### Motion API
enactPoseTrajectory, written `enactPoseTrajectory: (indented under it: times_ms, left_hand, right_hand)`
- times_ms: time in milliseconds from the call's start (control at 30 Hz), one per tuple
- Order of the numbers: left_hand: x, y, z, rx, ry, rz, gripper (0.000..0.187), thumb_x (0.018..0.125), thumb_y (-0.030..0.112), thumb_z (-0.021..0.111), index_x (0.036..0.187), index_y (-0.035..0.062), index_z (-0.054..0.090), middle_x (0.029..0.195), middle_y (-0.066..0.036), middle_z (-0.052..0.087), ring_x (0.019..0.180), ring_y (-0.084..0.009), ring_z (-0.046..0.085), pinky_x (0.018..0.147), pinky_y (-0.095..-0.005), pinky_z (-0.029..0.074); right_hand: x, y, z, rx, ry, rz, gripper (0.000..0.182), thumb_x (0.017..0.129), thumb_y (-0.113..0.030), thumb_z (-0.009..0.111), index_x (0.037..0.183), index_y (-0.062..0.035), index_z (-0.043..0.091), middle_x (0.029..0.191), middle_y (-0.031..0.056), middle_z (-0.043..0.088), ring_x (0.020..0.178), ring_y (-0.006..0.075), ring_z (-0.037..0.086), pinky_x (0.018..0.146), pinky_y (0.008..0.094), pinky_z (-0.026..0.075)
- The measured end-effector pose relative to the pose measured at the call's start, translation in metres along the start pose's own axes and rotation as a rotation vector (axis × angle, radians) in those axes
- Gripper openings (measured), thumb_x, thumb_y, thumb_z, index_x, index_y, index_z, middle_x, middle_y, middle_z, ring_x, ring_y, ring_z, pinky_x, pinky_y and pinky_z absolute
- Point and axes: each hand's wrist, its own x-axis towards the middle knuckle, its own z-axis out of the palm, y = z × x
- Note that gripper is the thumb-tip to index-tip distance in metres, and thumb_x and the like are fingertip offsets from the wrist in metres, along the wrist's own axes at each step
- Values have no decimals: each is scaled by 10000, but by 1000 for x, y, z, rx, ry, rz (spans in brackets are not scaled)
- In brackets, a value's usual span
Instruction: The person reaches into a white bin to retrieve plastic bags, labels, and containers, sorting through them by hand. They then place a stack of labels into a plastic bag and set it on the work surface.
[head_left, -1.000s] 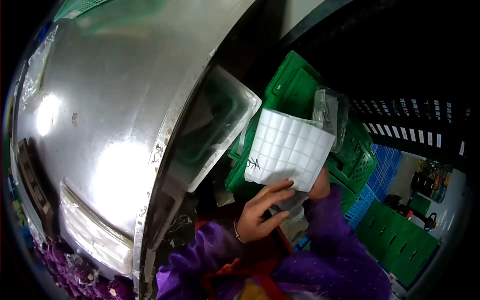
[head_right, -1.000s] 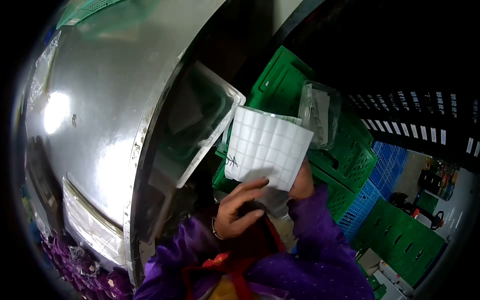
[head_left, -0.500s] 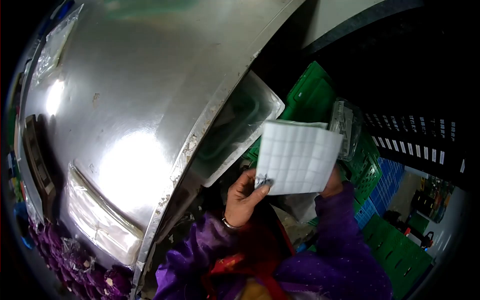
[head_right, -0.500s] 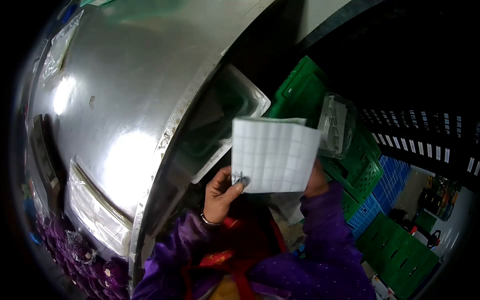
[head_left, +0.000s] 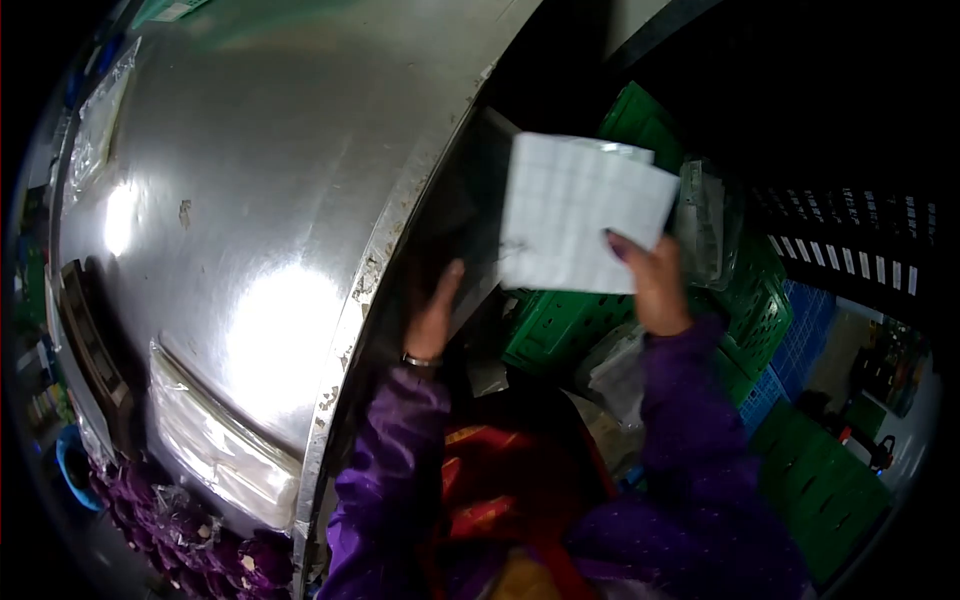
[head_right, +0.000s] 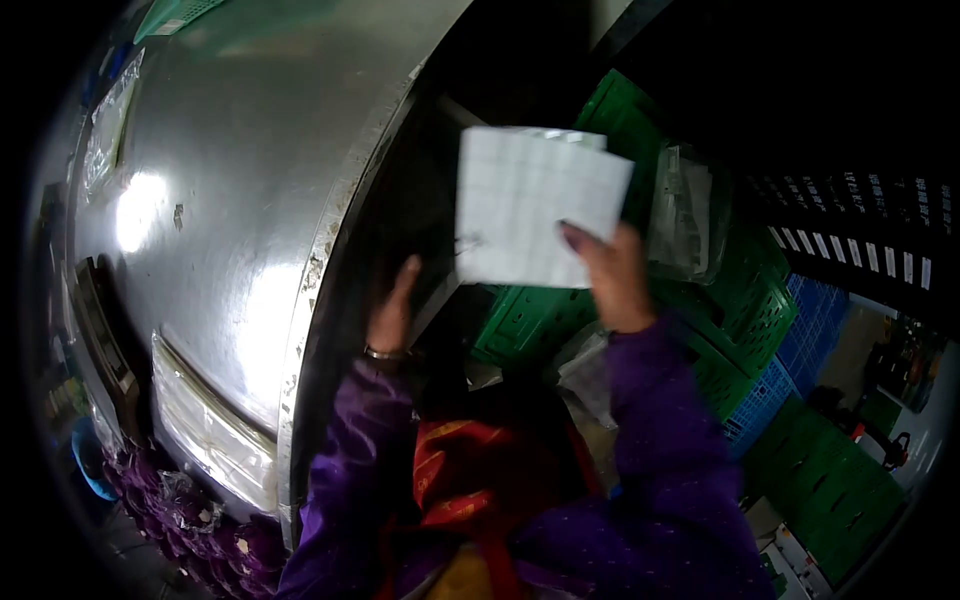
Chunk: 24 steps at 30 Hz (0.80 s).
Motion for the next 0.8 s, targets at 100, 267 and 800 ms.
enactPoseTrajectory:
  times_ms: [100, 267, 800]
  left_hand:
    - [32, -33, 0, 664, 28, 438, 756, 769, 368, 696, 1337, -9, 370, 1314, -193, 432, 1208, -309, 406, 1017, -359, 320]
    - [46, -33, 2, 596, -195, 309, 737, 755, 359, 705, 1318, -5, 400, 1303, -190, 446, 1213, -317, 401, 1027, -376, 302]
    - [62, -37, 23, 647, 4, 331, 305, 810, 270, 646, 971, 15, 607, 937, -176, 612, 879, -310, 576, 811, -358, 447]
  right_hand:
    - [-10, -12, -44, -125, 170, 18, 432, 815, -200, 619, 1151, 58, 530, 1037, 125, 610, 918, 203, 595, 801, 294, 470]
    - [-34, -5, -68, -148, 265, 74, 425, 815, -202, 612, 1134, 70, 545, 1002, 117, 625, 894, 196, 581, 823, 297, 440]
    - [-36, -3, -58, -30, -5, 258, 315, 815, -165, 639, 1055, 35, 603, 957, 74, 632, 858, 146, 581, 794, 283, 448]
